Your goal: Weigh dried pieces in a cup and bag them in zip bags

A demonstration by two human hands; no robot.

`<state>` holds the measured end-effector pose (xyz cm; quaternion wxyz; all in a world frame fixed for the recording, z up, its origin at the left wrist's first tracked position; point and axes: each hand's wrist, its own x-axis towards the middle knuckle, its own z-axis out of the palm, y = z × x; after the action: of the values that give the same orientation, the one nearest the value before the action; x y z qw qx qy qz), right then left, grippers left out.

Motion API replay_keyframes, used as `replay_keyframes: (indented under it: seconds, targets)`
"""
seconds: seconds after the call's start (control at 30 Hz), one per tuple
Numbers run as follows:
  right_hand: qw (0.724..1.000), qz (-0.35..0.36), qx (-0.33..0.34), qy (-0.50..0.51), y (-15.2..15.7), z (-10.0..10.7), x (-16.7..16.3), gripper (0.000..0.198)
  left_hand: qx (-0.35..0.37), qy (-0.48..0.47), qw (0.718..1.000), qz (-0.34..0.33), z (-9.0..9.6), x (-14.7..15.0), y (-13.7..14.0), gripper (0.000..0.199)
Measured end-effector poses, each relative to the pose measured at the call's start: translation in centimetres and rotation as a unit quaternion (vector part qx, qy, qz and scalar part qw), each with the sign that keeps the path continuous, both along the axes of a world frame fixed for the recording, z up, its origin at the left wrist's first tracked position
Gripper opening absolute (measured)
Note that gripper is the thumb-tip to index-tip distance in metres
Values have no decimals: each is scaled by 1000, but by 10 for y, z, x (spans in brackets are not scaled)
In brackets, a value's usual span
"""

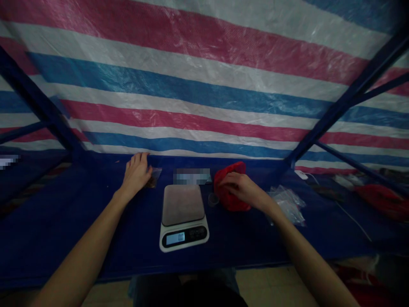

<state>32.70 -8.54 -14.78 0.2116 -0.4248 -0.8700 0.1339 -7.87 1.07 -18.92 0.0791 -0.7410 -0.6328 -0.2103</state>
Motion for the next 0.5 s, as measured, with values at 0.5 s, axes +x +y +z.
replay_keyframes:
  seconds: [0.5]
  targets:
    - [996,6,-84,-10,12,-25,-29,18,5,-41,996,-85,-6,24,-8,50]
